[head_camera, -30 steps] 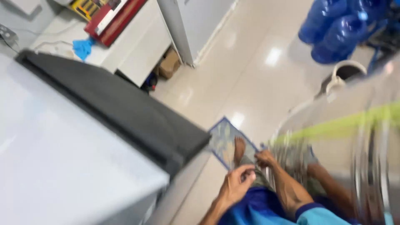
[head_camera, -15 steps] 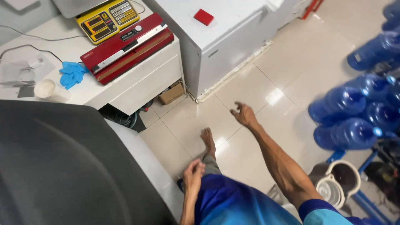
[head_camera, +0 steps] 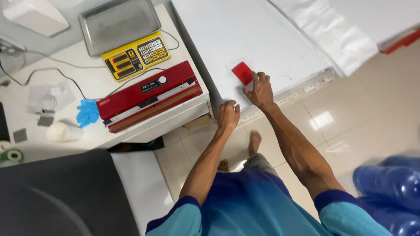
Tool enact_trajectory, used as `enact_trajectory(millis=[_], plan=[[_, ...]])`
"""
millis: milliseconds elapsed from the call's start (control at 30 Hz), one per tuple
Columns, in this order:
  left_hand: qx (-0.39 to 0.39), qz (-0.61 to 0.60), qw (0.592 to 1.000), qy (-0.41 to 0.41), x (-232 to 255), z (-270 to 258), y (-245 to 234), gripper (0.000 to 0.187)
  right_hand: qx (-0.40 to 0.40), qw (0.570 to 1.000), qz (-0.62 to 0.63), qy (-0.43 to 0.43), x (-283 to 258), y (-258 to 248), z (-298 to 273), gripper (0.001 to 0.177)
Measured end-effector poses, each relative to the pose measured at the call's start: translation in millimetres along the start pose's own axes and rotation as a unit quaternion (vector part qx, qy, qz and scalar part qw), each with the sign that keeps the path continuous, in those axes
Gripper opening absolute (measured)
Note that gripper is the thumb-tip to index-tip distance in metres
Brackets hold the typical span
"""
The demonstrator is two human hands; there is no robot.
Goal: Manually applying a logo to plastic bags using a hand stamp and ink pad on a workstation.
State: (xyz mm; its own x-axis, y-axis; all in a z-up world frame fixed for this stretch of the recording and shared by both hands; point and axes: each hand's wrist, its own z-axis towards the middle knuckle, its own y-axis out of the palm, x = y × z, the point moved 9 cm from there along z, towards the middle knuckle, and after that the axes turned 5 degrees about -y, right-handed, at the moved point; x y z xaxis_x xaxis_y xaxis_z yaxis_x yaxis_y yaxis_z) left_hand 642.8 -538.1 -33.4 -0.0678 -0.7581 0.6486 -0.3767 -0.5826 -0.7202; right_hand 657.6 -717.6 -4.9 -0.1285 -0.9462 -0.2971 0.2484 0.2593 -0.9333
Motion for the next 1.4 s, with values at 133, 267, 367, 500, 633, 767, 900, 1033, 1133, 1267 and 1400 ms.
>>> enact_trajectory(millis=[133, 267, 367, 500, 633, 767, 900, 1033, 1133, 1267, 1400], plan=[[0.037, -0.004, 0.996, -0.082, 17.7, 61.2, 21.5, 0.032, -0.039, 0.997, -0.018, -0.067, 5.9, 13.6, 49.3, 0.076], [0.067, 0.018, 0.982, -0.176, 23.6, 77.3, 36.7, 0.028, -0.100, 0.988, -0.024, -0.116, 14.0, 21.9, 60.0, 0.078], [0.097, 0.006, 0.975, -0.199, 38.0, 76.6, 22.1, 0.031, -0.114, 0.985, 0.041, -0.119, 13.7, 7.0, 75.3, 0.070], [0.126, -0.017, 0.968, -0.217, 57.5, 70.6, 10.4, 0.041, -0.186, 0.907, 0.375, 0.052, 74.4, 36.7, 91.1, 0.059], [0.102, -0.040, 0.967, -0.229, 40.2, 80.2, 20.4, 0.038, -0.189, 0.727, 0.629, 0.202, 119.6, 44.1, 99.7, 0.043], [0.094, -0.085, 0.963, -0.238, 25.8, 80.6, 37.0, 0.030, -0.206, 0.661, 0.675, 0.257, 120.1, 2.7, 89.5, 0.037], [0.123, -0.093, 0.957, -0.247, 10.7, 85.0, 37.5, 0.024, -0.206, 0.634, 0.700, 0.256, 112.6, -15.1, 89.1, 0.035], [0.145, -0.083, 0.961, -0.221, 24.1, 84.7, 24.9, 0.030, -0.206, 0.624, 0.710, 0.255, 117.5, -7.7, 84.2, 0.035], [0.181, -0.057, 0.963, -0.189, 38.0, 89.1, 13.1, 0.031, -0.205, 0.611, 0.719, 0.260, 111.4, -9.8, 82.3, 0.035], [0.127, -0.100, 0.958, -0.238, 27.4, 99.2, 26.2, 0.024, -0.195, 0.607, 0.727, 0.256, 100.4, -21.8, 86.2, 0.032], [0.102, -0.150, 0.945, -0.273, 9.6, 103.7, 35.0, 0.021, -0.179, 0.612, 0.727, 0.253, 105.5, -12.9, 83.9, 0.030]])
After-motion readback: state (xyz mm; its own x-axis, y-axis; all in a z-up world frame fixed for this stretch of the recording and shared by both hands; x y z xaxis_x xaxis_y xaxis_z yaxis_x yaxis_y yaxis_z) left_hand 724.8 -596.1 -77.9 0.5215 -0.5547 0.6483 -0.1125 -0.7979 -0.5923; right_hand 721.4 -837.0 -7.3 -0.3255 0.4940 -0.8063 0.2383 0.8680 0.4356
